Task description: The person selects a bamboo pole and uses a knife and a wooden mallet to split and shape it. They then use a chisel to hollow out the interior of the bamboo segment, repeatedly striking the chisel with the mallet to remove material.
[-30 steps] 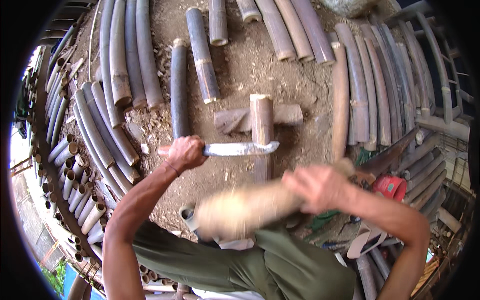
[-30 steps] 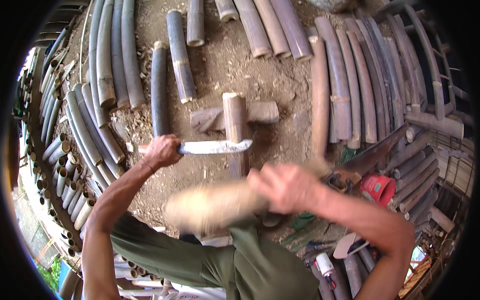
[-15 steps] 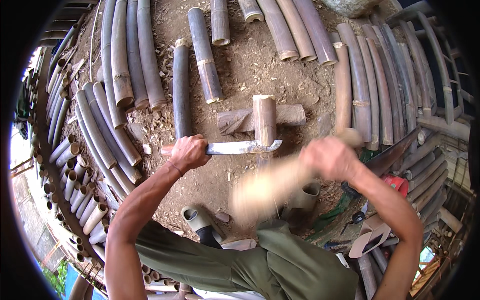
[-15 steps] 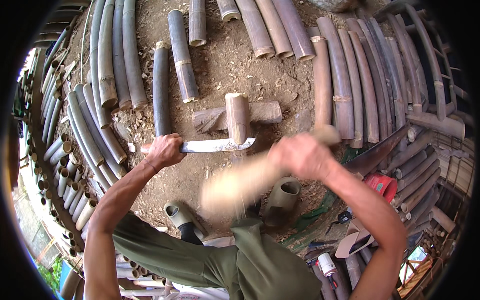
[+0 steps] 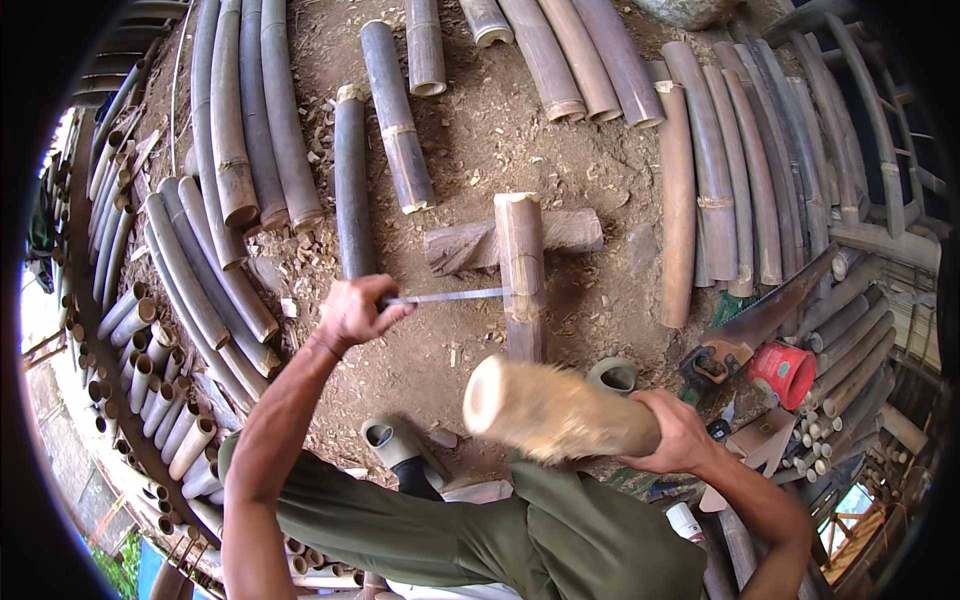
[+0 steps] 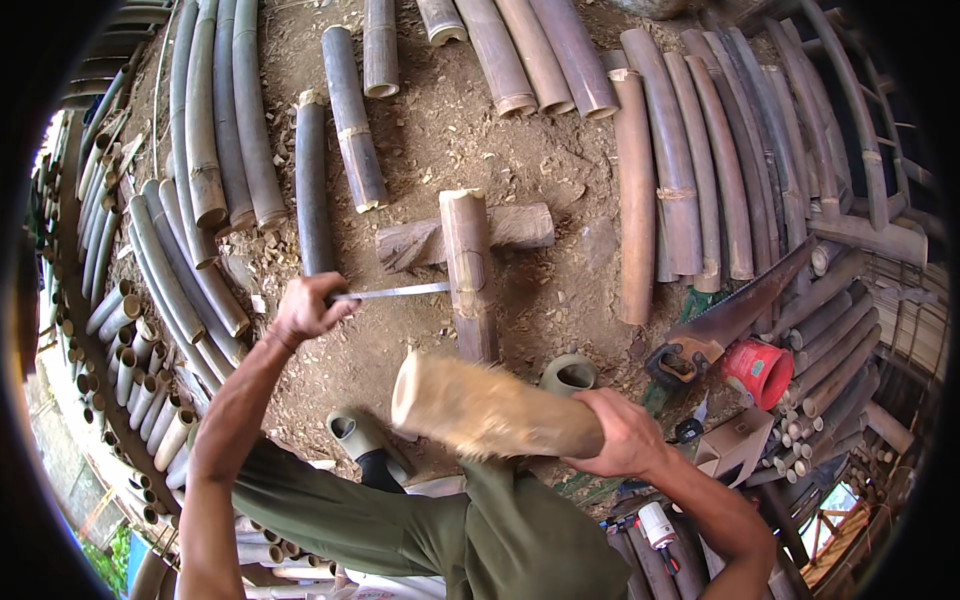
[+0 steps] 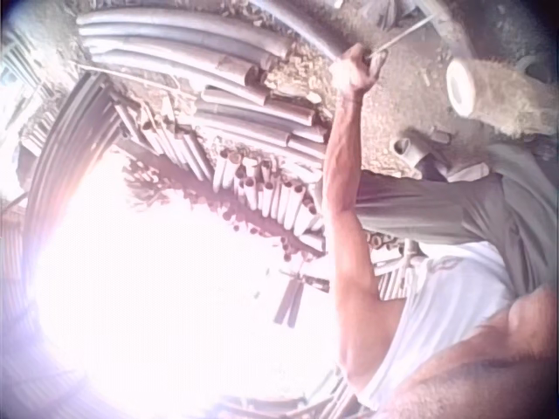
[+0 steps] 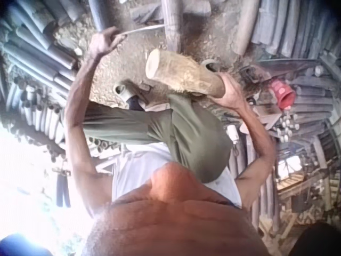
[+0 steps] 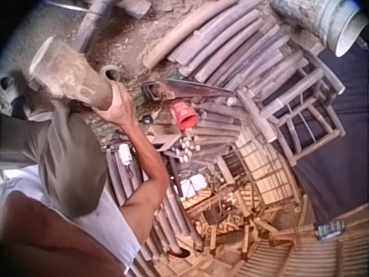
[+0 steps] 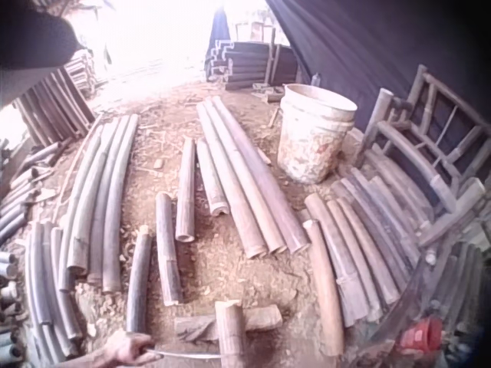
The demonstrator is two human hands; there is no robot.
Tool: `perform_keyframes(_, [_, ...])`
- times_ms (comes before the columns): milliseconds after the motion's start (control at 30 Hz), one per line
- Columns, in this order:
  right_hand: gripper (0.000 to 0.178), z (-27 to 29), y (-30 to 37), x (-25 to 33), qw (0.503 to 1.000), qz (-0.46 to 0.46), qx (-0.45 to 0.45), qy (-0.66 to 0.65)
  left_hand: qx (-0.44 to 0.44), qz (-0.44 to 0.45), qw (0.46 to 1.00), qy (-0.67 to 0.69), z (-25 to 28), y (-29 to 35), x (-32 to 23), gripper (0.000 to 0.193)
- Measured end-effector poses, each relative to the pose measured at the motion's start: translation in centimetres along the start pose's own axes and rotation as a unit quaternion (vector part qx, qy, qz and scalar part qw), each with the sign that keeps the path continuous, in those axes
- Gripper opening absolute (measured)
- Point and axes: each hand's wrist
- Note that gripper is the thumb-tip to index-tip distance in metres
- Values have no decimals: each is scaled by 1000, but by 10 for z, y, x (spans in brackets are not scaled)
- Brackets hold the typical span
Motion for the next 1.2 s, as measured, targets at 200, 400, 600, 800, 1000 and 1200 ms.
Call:
perform_keyframes(200, [89,37,4,-2,961,-161,-38,-223,147,81,981,-98,64,-68,-1,79])
perform_keyframes(400, [89,55,-10,7,913,-180,-113,-347,185,92,969,-139,68,-78,-10,72])
perform_keyframes(600, [93,67,-30,27,906,-154,-87,-386,163,80,973,-143,64,-71,-6,70])
perform_keyframes(800, [96,40,-71,45,916,-11,-161,-366,160,113,971,-140,58,-65,-10,65])
perform_keyframes(1000, [99,-2,-130,30,991,-98,-95,8,159,127,972,-119,51,-69,-12,58])
perform_keyframes(1200, [96,11,-140,48,922,70,-324,-198,208,163,960,-93,54,-70,-9,59])
Point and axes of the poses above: each hand's wrist, its own y-axis away from the middle knuckle, its own z-axis out of the back of the hand, x = y × z, and after that the axes turned 12 degrees about -z, right-handed
